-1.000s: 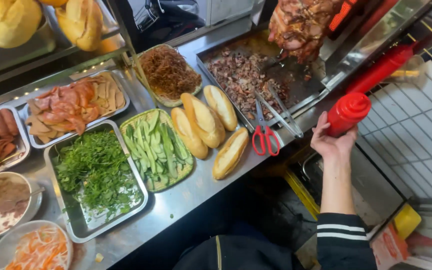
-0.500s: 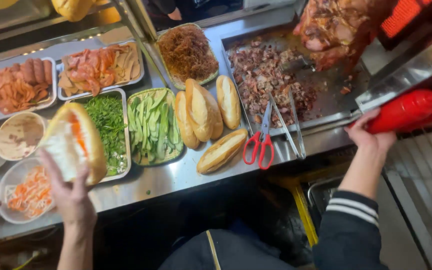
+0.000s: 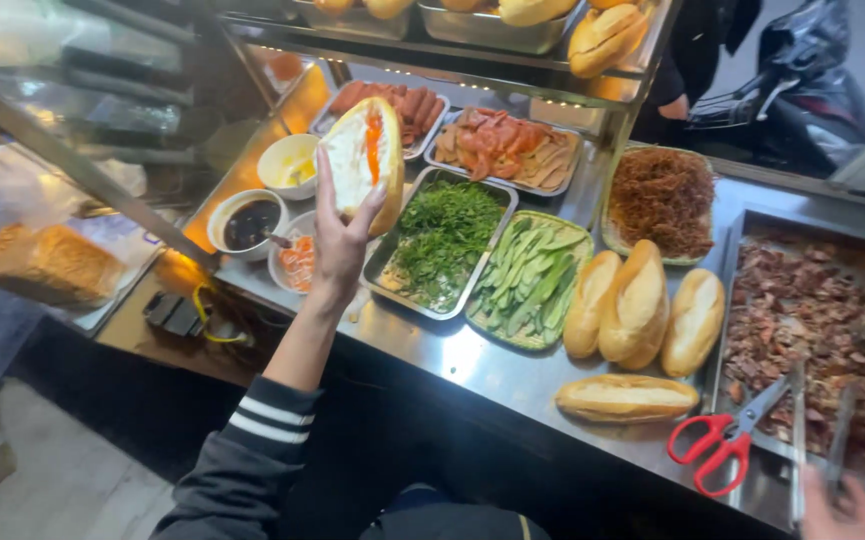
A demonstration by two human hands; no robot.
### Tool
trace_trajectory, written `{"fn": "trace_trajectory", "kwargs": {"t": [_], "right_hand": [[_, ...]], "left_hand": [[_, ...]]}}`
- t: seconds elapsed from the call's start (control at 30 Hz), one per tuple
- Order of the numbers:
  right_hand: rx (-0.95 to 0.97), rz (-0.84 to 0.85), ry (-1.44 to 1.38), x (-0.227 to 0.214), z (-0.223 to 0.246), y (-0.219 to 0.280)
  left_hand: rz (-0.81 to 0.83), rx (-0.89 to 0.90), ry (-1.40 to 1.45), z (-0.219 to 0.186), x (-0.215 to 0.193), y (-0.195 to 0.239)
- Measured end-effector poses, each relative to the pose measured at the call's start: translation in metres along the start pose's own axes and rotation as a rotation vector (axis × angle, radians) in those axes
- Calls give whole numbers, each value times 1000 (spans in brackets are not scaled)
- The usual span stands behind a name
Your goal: The person prepares multiple sandwiches by slicing baguettes and filling them with various ingredients. They use scissors to cut the bread, tongs to add meat from a vertical rotisserie, and spoons to apply sauces and spreads. The process involves layering condiments, meats, and vegetables into the bread before closing the sandwiches.
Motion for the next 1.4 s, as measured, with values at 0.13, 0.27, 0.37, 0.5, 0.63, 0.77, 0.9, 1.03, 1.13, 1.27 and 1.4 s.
{"fn": "trace_trajectory", "kwargs": {"t": [0.13,0.27,0.37,0.5,0.63,0.77,0.9,1.03,1.13,1.27,1.4], "right_hand": [[-88,-57,112,35,5,4],[10,-194,346,4,32,44],[-54,-269,342,2,77,119],[-331,-253,213,79,217,218],[-415,110,136,193,330,281],[-685,219,423,291,392,293],[-761,278,633,338,399,287],[-764,264,514,315,396,298],[-719,251,392,288,393,301],[-696,237,293,274,387,279],[-578,316,324,262,372,276]], "left_hand": [[97,71,-202,52,-12,7],[216,13,-245,69,-35,20],[207,-24,-291,93,-66,24],[179,-33,-177,137,-100,18],[188,-19,-122,140,-107,21],[171,-57,-86,149,-118,20],[154,-87,-92,148,-126,26],[199,-136,-46,150,-131,30],[215,-169,-41,151,-118,34],[218,-145,-51,167,-87,27],[191,-178,-78,175,-61,33]]}}
Point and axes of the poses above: each hand's wrist, its own y-axis away from the middle knuckle, its own x-axis out of the palm, z = x × y, the point moved 8 cm from there along -y, towards the middle knuckle, and after that the axes turned 7 degrees about z, right-handed, at the moved point
